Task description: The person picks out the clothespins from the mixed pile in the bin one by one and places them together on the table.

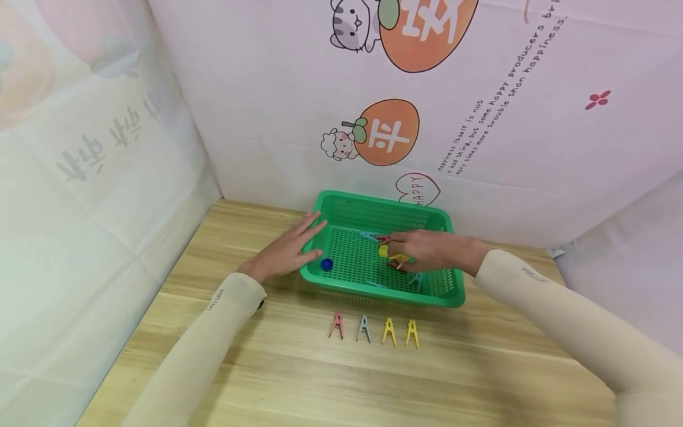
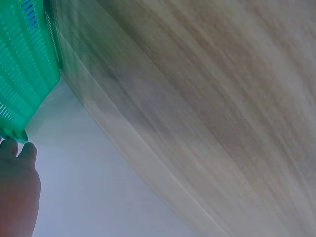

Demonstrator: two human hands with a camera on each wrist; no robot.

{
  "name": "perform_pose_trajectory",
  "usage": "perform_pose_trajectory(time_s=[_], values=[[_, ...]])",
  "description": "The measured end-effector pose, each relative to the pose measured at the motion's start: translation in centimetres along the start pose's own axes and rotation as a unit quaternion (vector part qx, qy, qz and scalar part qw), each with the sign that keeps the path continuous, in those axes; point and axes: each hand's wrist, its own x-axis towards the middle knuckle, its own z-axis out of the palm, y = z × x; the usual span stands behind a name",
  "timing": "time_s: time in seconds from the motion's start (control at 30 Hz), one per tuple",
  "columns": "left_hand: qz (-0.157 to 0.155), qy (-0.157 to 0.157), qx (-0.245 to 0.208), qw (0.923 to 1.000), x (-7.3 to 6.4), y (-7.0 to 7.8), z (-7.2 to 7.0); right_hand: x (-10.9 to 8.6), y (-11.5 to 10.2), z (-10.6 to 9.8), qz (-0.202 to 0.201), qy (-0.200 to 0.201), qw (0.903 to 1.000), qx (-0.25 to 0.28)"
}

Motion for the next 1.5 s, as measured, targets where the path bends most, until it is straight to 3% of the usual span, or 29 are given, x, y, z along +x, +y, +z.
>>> perform_pose_trajectory(time_s=[0.57,0.7,0.83,1.03,1.23,1.5], values=[[0.003,0.001,-0.012,0.9999,0.1,0.0,0.0,-4.4,-4.0,-3.9,-0.034,0.065,0.9971,-0.019],[0.002,-0.001,-0.012,0.9999,0.2,-0.2,0.1,-5.9,-5.0,-4.1,-0.033,0.085,0.9958,0.009],[0.0,-0.002,-0.015,0.9999,0.3,-0.2,0.1,-7.0,-5.9,-3.5,-0.041,0.111,0.9909,0.063],[0.004,-0.002,-0.011,0.9999,0.3,-0.3,0.0,-8.5,-7.1,-2.0,-0.06,0.126,0.9866,0.085],[0.002,-0.001,-0.016,0.9999,0.1,0.0,0.0,-9.8,-8.5,-0.4,-0.085,0.136,0.9853,0.059],[0.003,-0.003,-0.019,0.9998,0.4,-0.2,0.0,-11.1,-10.0,3.3,-0.109,0.108,0.9881,0.0]])
